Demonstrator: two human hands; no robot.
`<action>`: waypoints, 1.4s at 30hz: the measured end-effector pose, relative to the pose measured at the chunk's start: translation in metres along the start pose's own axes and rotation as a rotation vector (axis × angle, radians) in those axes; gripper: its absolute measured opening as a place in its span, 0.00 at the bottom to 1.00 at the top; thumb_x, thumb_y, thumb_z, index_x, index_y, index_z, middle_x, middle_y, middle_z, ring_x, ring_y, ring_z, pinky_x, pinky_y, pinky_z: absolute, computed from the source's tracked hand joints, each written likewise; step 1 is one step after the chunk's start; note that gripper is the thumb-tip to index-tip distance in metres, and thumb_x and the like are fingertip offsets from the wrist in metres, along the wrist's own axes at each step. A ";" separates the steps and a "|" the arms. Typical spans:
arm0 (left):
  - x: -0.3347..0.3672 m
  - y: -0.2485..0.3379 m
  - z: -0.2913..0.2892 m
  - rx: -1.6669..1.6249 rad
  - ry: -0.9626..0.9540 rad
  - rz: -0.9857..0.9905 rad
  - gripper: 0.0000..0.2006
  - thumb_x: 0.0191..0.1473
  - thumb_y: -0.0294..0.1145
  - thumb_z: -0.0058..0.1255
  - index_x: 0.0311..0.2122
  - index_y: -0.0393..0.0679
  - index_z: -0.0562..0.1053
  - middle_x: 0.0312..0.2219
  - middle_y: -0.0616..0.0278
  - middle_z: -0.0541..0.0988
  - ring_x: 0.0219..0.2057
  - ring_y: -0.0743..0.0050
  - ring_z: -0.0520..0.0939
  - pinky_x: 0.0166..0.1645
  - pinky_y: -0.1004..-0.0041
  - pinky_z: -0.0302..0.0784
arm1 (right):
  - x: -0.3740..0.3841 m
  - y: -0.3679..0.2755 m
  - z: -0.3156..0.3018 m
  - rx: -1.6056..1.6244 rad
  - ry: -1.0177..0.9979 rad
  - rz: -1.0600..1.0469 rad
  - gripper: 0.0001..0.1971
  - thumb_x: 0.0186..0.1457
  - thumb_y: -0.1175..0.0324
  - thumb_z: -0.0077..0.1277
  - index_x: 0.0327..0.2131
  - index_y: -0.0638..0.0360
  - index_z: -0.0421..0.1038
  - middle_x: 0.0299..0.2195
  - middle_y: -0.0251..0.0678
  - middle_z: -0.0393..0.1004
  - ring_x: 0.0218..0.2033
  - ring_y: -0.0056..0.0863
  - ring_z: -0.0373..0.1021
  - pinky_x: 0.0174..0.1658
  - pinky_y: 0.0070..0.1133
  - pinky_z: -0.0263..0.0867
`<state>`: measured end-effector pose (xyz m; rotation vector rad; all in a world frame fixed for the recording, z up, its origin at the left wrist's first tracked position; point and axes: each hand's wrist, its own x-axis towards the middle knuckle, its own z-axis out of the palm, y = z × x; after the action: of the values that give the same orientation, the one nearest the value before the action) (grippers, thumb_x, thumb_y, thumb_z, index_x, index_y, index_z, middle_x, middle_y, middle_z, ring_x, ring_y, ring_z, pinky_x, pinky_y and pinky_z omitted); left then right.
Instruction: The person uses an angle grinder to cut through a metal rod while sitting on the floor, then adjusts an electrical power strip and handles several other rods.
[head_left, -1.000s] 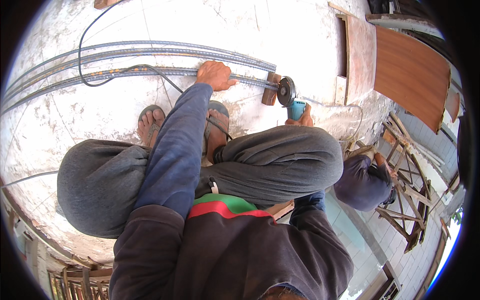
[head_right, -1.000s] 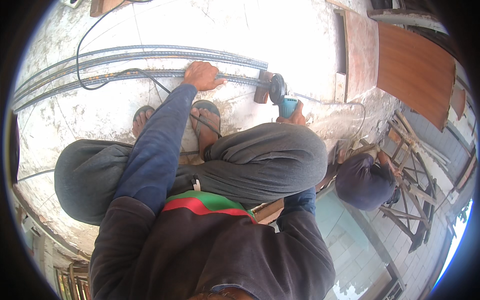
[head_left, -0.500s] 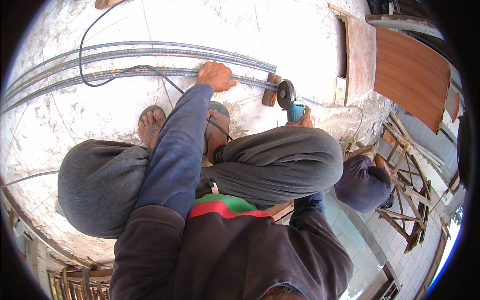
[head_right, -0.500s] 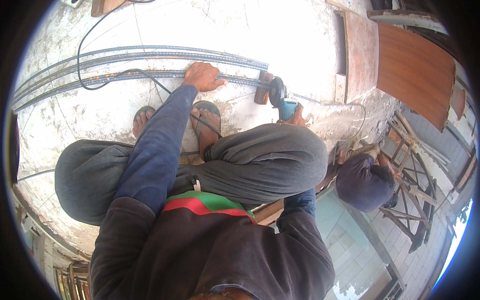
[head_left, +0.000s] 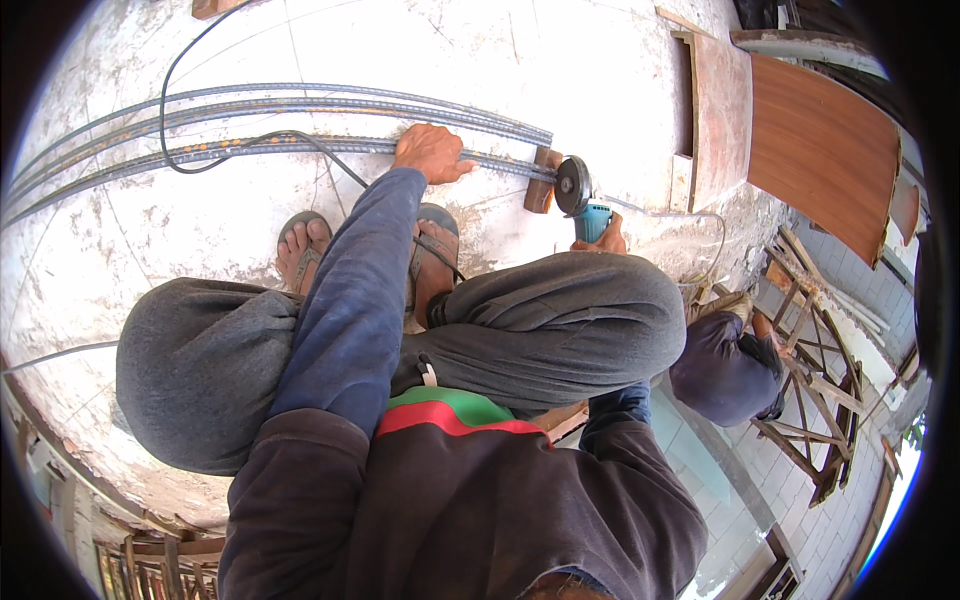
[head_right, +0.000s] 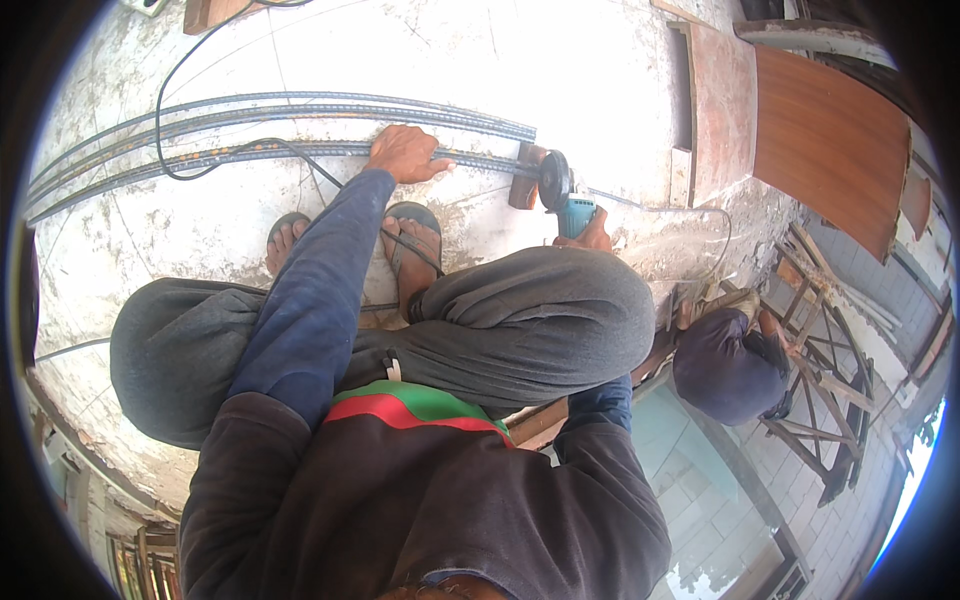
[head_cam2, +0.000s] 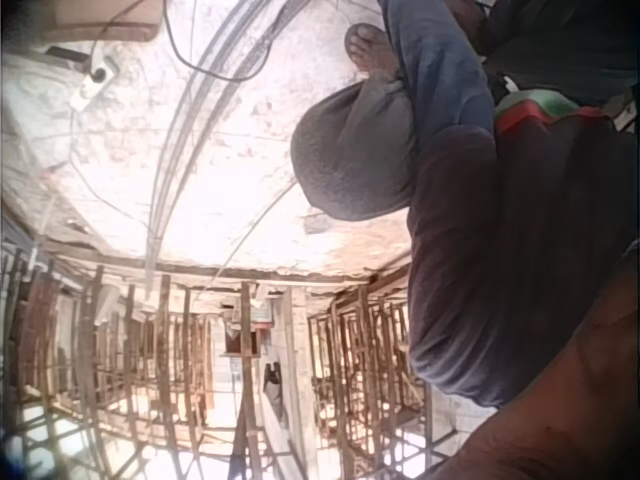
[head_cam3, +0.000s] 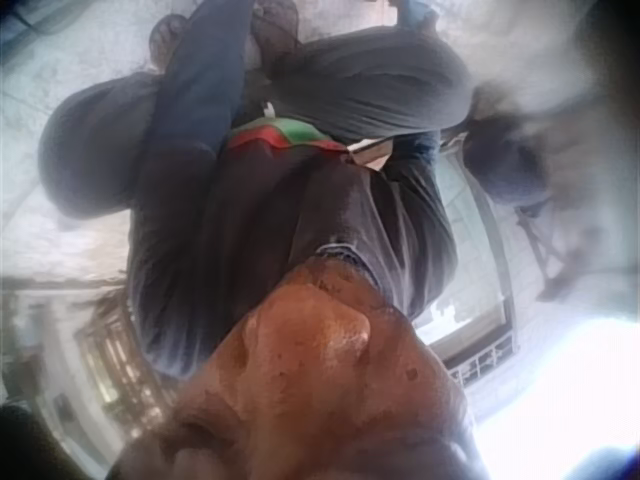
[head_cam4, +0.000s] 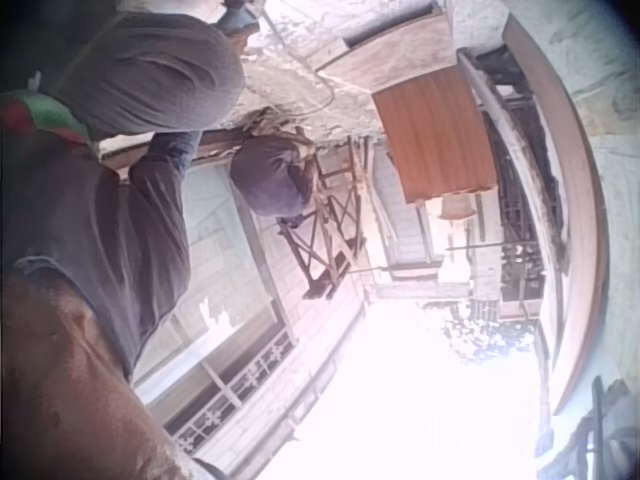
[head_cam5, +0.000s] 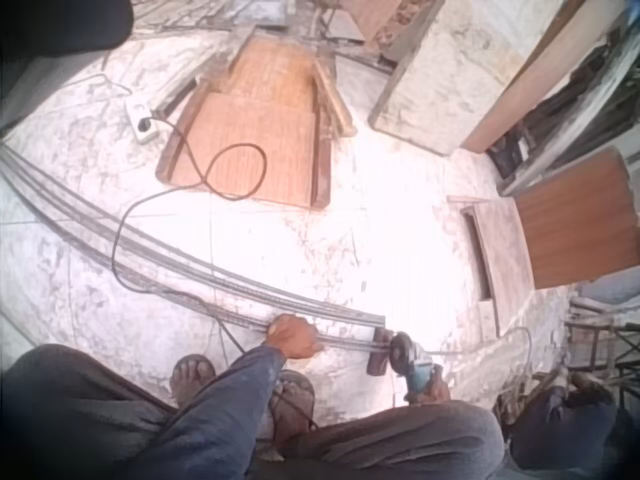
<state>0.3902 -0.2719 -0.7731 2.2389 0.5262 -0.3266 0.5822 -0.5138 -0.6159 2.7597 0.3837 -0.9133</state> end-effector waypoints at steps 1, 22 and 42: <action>0.001 0.000 0.000 -0.001 0.001 0.001 0.27 0.54 0.60 0.50 0.30 0.41 0.80 0.25 0.51 0.81 0.34 0.52 0.82 0.43 0.55 0.72 | 0.002 0.003 0.002 -0.036 0.018 0.010 0.49 0.37 0.67 0.67 0.60 0.62 0.47 0.44 0.59 0.74 0.47 0.49 0.74 0.50 0.36 0.70; 0.000 -0.004 0.000 0.019 -0.003 -0.007 0.28 0.54 0.61 0.49 0.31 0.40 0.81 0.28 0.49 0.81 0.37 0.50 0.82 0.45 0.55 0.72 | -0.004 -0.007 -0.004 -0.012 0.003 -0.060 0.46 0.39 0.65 0.66 0.58 0.62 0.46 0.42 0.58 0.74 0.44 0.51 0.75 0.47 0.36 0.70; 0.002 0.006 -0.009 0.082 -0.047 0.000 0.29 0.53 0.61 0.49 0.29 0.38 0.80 0.24 0.49 0.81 0.31 0.51 0.82 0.37 0.55 0.75 | -0.015 0.057 0.017 0.278 0.279 0.119 0.38 0.41 0.63 0.68 0.52 0.68 0.56 0.38 0.54 0.74 0.39 0.41 0.75 0.44 0.34 0.70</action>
<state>0.3951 -0.2685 -0.7642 2.3041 0.4961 -0.4059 0.5783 -0.5751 -0.6137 3.1361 0.1400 -0.5930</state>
